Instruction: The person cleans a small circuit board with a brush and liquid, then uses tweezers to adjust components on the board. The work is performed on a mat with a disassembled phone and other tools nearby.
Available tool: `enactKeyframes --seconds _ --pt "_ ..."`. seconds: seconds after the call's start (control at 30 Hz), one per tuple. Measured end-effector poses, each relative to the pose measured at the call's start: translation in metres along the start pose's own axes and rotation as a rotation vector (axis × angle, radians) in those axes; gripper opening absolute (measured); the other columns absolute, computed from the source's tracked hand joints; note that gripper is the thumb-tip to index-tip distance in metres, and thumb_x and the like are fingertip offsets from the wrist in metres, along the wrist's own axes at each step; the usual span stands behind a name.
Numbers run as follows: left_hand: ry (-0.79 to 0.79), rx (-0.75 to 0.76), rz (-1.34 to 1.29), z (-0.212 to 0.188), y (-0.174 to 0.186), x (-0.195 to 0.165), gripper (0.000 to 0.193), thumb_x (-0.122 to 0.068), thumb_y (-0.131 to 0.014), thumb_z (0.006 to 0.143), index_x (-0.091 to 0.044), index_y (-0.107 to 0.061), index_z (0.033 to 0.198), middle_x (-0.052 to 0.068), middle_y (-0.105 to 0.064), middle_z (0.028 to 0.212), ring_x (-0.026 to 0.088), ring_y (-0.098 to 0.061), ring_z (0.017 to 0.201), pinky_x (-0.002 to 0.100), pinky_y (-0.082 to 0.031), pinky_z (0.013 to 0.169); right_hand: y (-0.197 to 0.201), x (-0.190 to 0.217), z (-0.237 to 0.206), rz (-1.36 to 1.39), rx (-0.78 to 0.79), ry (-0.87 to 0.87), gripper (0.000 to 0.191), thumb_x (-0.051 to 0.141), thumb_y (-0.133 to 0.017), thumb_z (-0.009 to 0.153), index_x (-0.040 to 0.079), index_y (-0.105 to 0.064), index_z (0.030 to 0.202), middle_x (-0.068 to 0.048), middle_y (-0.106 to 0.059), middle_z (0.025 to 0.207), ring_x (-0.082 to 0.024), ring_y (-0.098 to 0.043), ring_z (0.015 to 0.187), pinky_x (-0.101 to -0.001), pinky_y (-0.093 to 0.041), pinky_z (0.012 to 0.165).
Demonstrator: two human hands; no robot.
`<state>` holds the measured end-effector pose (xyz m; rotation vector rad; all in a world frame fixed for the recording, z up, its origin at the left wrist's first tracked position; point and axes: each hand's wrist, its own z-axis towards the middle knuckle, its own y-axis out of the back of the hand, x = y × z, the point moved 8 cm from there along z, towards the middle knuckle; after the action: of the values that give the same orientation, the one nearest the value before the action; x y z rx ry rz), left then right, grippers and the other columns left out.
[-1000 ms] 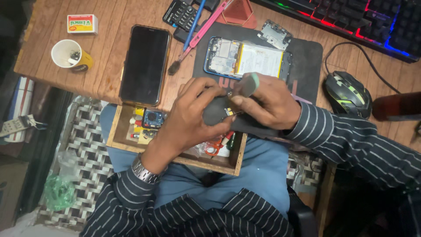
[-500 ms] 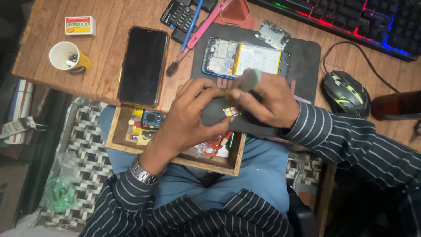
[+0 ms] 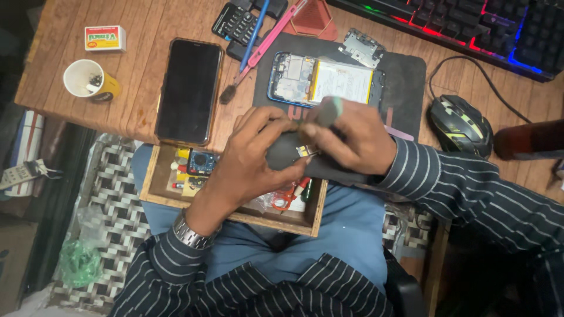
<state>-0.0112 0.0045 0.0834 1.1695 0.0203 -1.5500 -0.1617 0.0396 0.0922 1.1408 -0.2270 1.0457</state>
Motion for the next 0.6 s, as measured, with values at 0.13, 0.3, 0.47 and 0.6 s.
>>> enactKeyframes --seconds 0.13,0.3,0.47,0.6 --pt "-0.007 0.005 0.019 0.001 -0.001 -0.002 0.049 -0.022 -0.087 0.077 0.000 -0.065 0.115 0.016 -0.060 0.115 0.035 -0.061 0.111 0.044 -0.050 0.097 0.002 0.002 -0.001 0.074 -0.007 -0.008 0.005 0.006 -0.061 0.104 0.004 -0.065 0.104 -0.009 -0.069 0.096 -0.023 -0.071 0.084 -0.0345 -0.056 0.077" --pt "-0.004 0.002 0.021 0.002 -0.001 -0.002 0.047 -0.021 -0.086 0.078 0.000 -0.065 0.115 0.015 -0.060 0.115 0.035 -0.061 0.111 0.044 -0.050 0.097 0.001 0.006 -0.001 -0.012 -0.006 0.054 0.007 0.008 -0.063 0.102 0.002 -0.064 0.106 -0.012 -0.068 0.098 -0.027 -0.070 0.087 -0.0366 -0.055 0.077" --pt "0.006 -0.001 0.021 0.002 -0.002 -0.002 0.045 -0.020 -0.085 0.078 0.000 -0.065 0.113 0.015 -0.060 0.114 0.034 -0.062 0.110 0.044 -0.050 0.097 0.001 -0.005 -0.002 0.031 -0.004 -0.049 0.008 0.010 -0.064 0.103 0.003 -0.065 0.106 -0.011 -0.067 0.096 -0.025 -0.069 0.085 -0.0363 -0.055 0.076" --pt "0.017 0.009 0.017 0.004 -0.003 -0.001 0.045 -0.020 -0.086 0.078 0.000 -0.065 0.113 0.015 -0.061 0.114 0.034 -0.062 0.110 0.043 -0.050 0.097 0.001 0.003 -0.001 0.026 0.040 0.049 0.009 0.011 -0.062 0.104 0.003 -0.064 0.106 -0.012 -0.066 0.096 -0.029 -0.067 0.087 -0.0385 -0.054 0.078"
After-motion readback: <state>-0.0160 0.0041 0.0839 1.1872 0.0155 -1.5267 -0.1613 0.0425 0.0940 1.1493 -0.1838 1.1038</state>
